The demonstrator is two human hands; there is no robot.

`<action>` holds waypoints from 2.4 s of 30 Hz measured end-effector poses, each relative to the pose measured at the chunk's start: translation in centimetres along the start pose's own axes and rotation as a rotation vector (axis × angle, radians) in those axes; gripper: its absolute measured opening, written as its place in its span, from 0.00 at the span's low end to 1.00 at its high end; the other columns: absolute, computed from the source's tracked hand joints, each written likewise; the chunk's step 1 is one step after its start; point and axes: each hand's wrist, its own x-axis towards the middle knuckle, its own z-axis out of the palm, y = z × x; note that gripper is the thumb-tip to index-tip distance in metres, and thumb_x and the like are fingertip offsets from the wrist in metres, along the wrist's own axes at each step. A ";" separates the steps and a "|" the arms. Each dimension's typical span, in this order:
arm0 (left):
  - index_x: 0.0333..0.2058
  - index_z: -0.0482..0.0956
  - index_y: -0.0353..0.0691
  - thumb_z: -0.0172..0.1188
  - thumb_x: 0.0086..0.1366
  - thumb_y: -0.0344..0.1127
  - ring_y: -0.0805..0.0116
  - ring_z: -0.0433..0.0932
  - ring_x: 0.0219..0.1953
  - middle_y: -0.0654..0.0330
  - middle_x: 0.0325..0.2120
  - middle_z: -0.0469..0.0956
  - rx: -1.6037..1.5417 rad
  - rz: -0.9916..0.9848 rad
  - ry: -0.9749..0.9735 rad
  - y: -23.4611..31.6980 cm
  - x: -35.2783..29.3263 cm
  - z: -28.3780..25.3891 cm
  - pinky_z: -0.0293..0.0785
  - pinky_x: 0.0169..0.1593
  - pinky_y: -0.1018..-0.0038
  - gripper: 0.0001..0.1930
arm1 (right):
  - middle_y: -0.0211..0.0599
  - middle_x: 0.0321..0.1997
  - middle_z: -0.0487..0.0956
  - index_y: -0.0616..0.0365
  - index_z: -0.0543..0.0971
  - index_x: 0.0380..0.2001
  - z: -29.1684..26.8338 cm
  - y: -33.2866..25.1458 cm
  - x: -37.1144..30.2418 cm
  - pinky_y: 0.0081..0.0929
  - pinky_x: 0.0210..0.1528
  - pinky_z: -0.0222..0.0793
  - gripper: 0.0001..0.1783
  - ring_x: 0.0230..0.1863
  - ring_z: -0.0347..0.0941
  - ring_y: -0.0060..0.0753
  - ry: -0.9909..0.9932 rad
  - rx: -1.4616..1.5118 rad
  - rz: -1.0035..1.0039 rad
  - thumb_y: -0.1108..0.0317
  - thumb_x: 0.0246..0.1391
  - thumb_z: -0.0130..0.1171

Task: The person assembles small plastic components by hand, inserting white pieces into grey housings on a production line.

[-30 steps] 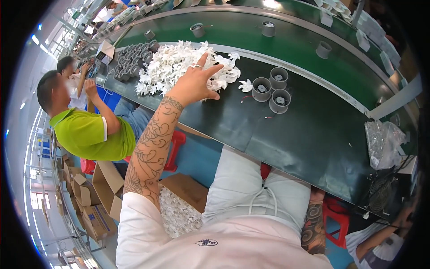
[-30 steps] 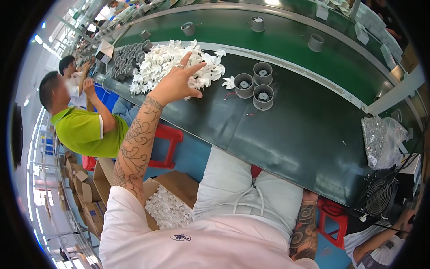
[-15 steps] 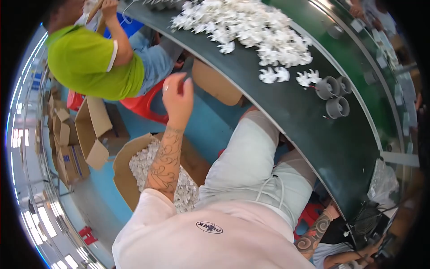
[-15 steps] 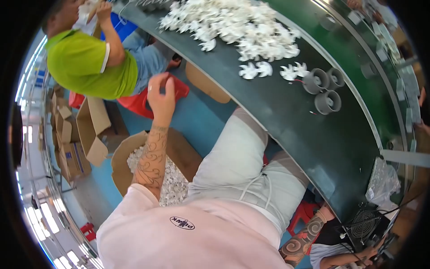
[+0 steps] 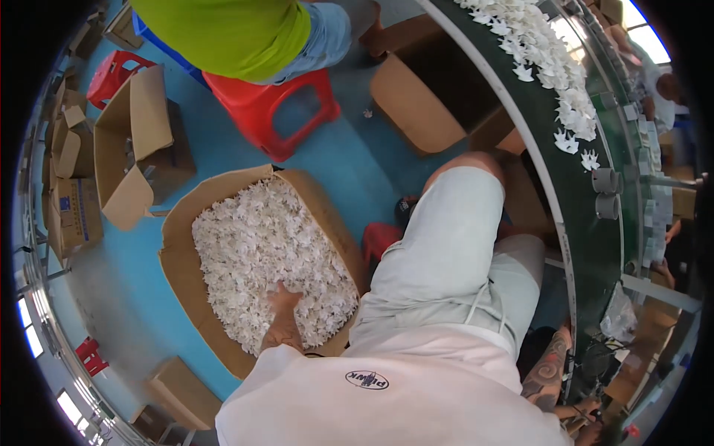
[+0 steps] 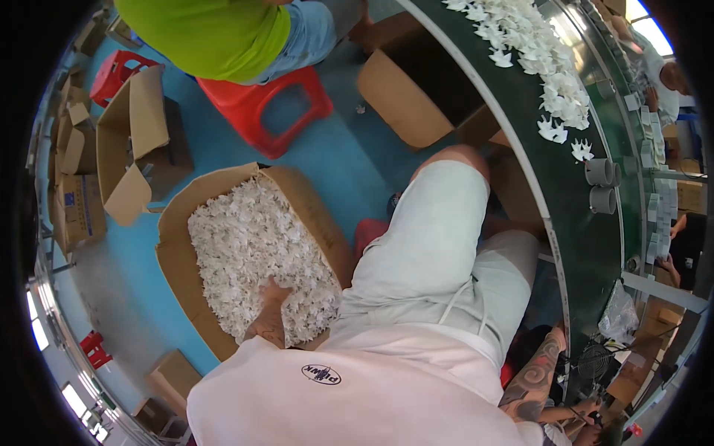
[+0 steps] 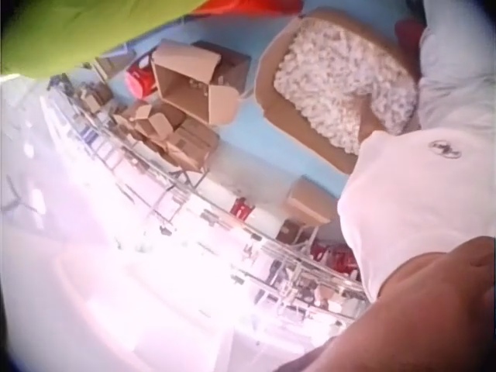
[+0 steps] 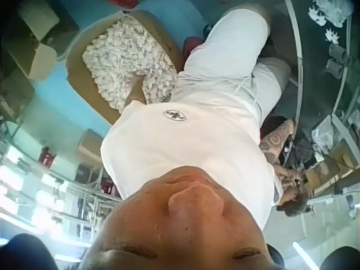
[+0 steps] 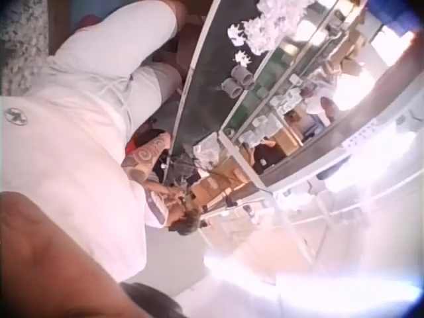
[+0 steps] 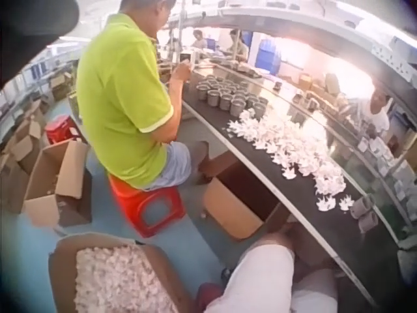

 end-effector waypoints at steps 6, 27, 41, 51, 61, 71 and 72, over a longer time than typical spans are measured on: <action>0.72 0.35 0.62 0.65 0.48 0.68 0.41 0.33 0.73 0.43 0.72 0.35 -0.059 -0.121 0.033 -0.5 -1.6 2.1 0.44 0.60 0.26 0.61 | 0.40 0.61 0.74 0.54 0.76 0.54 1.9 2.4 0.3 0.53 0.65 0.60 0.23 0.62 0.66 0.49 0.015 -0.110 0.047 0.53 0.62 0.51; 0.67 0.59 0.53 0.69 0.43 0.64 0.51 0.69 0.61 0.51 0.59 0.71 0.225 0.515 -0.269 -1.9 1.7 -1.9 0.59 0.62 0.50 0.53 | 0.41 0.63 0.72 0.54 0.77 0.54 0.8 12.0 -0.4 0.57 0.64 0.58 0.23 0.63 0.64 0.51 0.195 -0.064 0.096 0.53 0.63 0.48; 0.61 0.65 0.26 0.76 0.35 0.63 0.49 0.70 0.61 0.40 0.57 0.71 0.171 0.567 -0.489 -2.3 6.4 -1.0 0.68 0.62 0.62 0.60 | 0.42 0.64 0.71 0.53 0.77 0.54 -7.9 -16.1 -0.7 0.59 0.64 0.57 0.23 0.64 0.63 0.53 0.251 0.411 -0.692 0.54 0.63 0.46; 0.64 0.61 0.28 0.76 0.38 0.54 0.52 0.76 0.55 0.41 0.57 0.72 0.384 0.676 -0.401 -1.6 5.5 -0.8 0.75 0.54 0.65 0.57 | 0.46 0.60 0.74 0.56 0.77 0.54 -7.7 -15.6 -0.5 0.75 0.60 0.56 0.27 0.63 0.64 0.60 0.237 0.546 -0.675 0.50 0.61 0.44; 0.64 0.63 0.32 0.75 0.38 0.53 0.52 0.77 0.54 0.43 0.55 0.75 0.308 0.665 -0.368 -12.1 8.6 2.1 0.74 0.55 0.65 0.55 | 0.47 0.62 0.73 0.57 0.76 0.55 -7.3 -14.9 -1.0 0.72 0.62 0.55 0.28 0.65 0.63 0.59 0.246 0.593 -0.707 0.50 0.60 0.47; 0.61 0.68 0.32 0.76 0.37 0.49 0.52 0.77 0.54 0.45 0.51 0.78 0.087 0.710 -0.329 -5.0 10.1 5.0 0.74 0.55 0.65 0.51 | 0.43 0.59 0.76 0.52 0.79 0.51 -6.4 -14.1 -0.4 0.70 0.61 0.58 0.27 0.62 0.66 0.57 0.294 0.575 -0.690 0.47 0.59 0.46; 0.60 0.68 0.32 0.76 0.37 0.49 0.52 0.77 0.54 0.45 0.51 0.78 0.097 0.702 -0.333 -4.9 10.1 5.0 0.73 0.55 0.65 0.50 | 0.42 0.58 0.77 0.52 0.80 0.50 -6.5 -14.2 -0.6 0.69 0.60 0.59 0.27 0.61 0.67 0.57 0.309 0.571 -0.688 0.47 0.58 0.47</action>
